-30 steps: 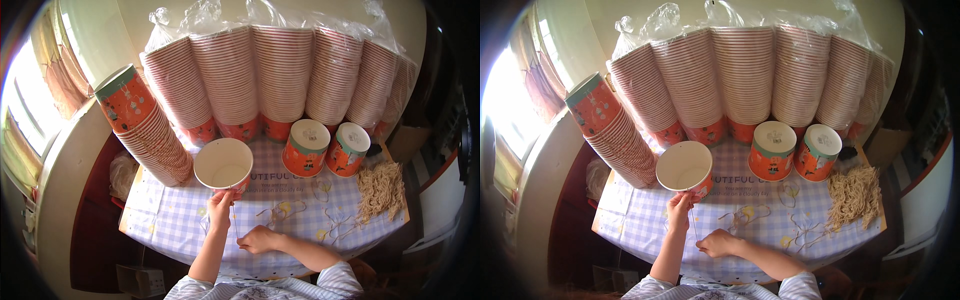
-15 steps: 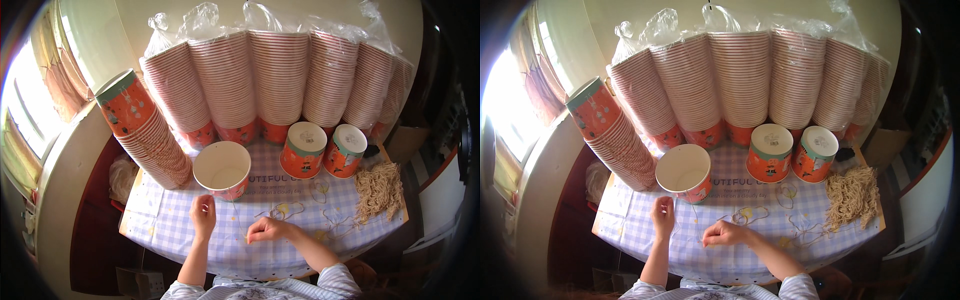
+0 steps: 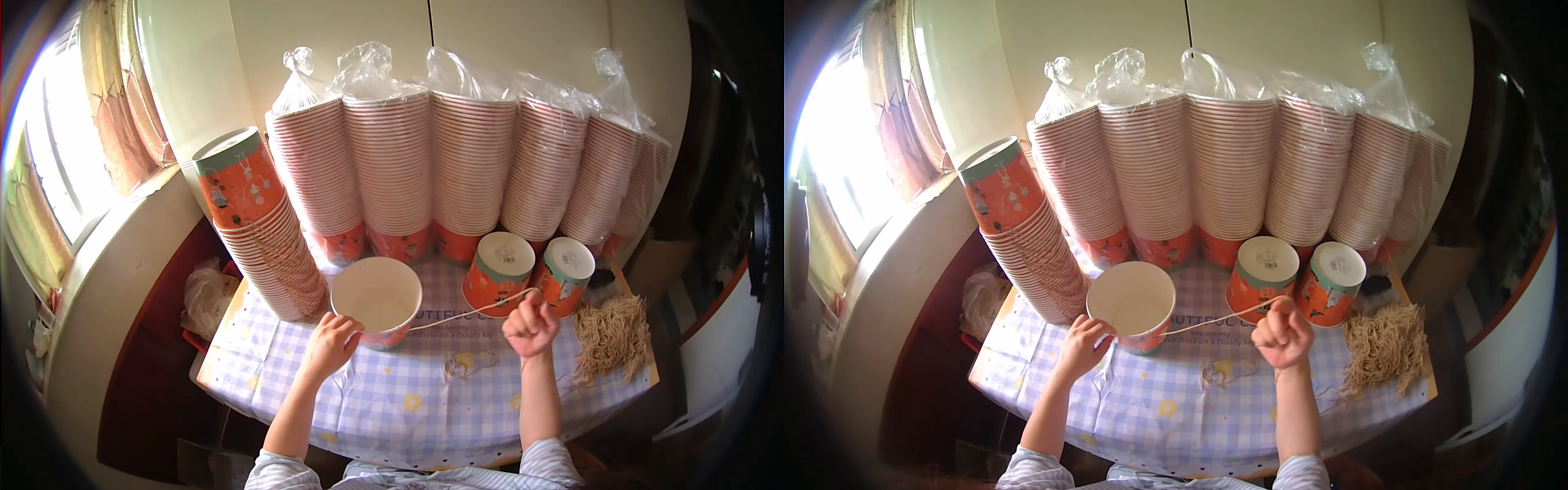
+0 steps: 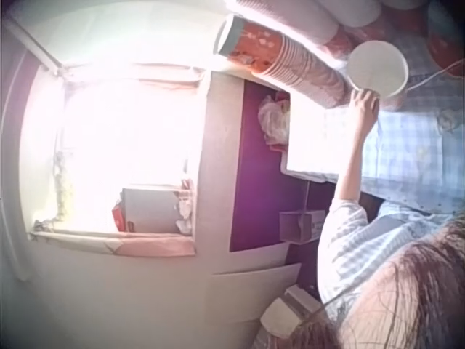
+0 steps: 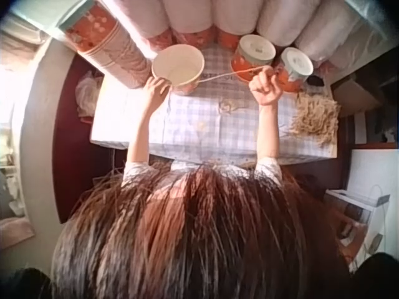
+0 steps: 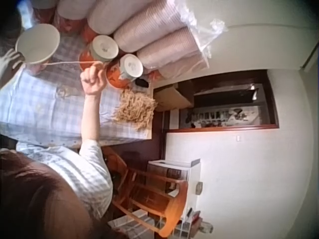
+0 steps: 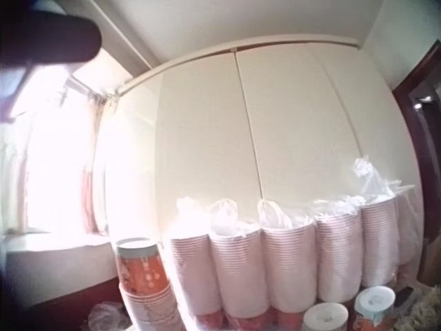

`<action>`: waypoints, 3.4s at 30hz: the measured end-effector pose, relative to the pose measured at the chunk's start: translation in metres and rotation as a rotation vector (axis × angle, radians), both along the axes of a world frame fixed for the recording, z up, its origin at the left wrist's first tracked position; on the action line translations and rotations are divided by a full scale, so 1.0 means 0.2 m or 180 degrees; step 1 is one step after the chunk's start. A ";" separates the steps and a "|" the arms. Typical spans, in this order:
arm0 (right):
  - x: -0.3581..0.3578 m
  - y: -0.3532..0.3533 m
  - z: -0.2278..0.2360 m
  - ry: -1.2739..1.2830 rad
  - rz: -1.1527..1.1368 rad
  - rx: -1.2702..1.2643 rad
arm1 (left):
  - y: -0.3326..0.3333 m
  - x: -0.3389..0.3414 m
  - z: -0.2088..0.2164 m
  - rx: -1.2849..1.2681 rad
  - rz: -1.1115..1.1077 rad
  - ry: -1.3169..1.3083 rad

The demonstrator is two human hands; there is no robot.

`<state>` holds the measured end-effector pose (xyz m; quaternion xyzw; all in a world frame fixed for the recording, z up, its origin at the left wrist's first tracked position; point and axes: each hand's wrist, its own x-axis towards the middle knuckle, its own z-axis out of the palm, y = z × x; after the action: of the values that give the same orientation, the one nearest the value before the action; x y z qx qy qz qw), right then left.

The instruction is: Attaching string handles to paper buckets.

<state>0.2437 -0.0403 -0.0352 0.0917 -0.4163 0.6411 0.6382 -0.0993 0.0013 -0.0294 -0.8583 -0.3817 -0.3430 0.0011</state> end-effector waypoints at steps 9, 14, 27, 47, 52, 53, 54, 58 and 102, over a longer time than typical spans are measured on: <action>-0.02 -0.15 0.36 0.0724 -0.0878 0.0090 | -0.25 0.40 0.00 0.0558 -0.0181 0.0754; -0.17 -0.11 0.38 0.0442 -0.1610 -0.0228 | -0.38 0.73 0.06 -0.0095 -0.0696 0.0331; -0.34 0.05 0.23 -0.0516 -0.1907 -0.0816 | -0.18 0.61 0.25 -0.1260 -0.0847 -0.1081; -0.47 0.09 0.18 -0.2930 -0.2012 -0.0167 | 0.05 0.08 0.09 -0.1817 0.0162 -0.2106; -0.59 0.09 0.12 -0.3688 -0.2179 0.0282 | -0.02 -0.02 -0.11 -0.2456 0.0184 -0.2943; -0.61 0.09 0.12 -0.3979 -0.2350 0.0547 | -0.04 -0.03 -0.13 -0.2628 0.0300 -0.3263; -0.63 0.08 0.12 -0.4266 -0.2523 0.0818 | -0.05 -0.05 -0.16 -0.2659 0.0364 -0.3348; -0.68 0.07 0.12 -0.4462 -0.2682 0.1077 | -0.13 -0.07 -0.27 -0.3038 0.0250 -0.3817; -0.70 0.16 0.10 -0.5388 -0.1847 0.1575 | -0.23 0.12 -0.31 -0.2614 0.0132 -0.4384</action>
<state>0.1027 -0.0083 -0.0149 -0.3811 -0.8750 0.2026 0.2193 -0.0745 -0.0440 -0.0921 -0.3783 -0.4082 -0.6276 -0.5444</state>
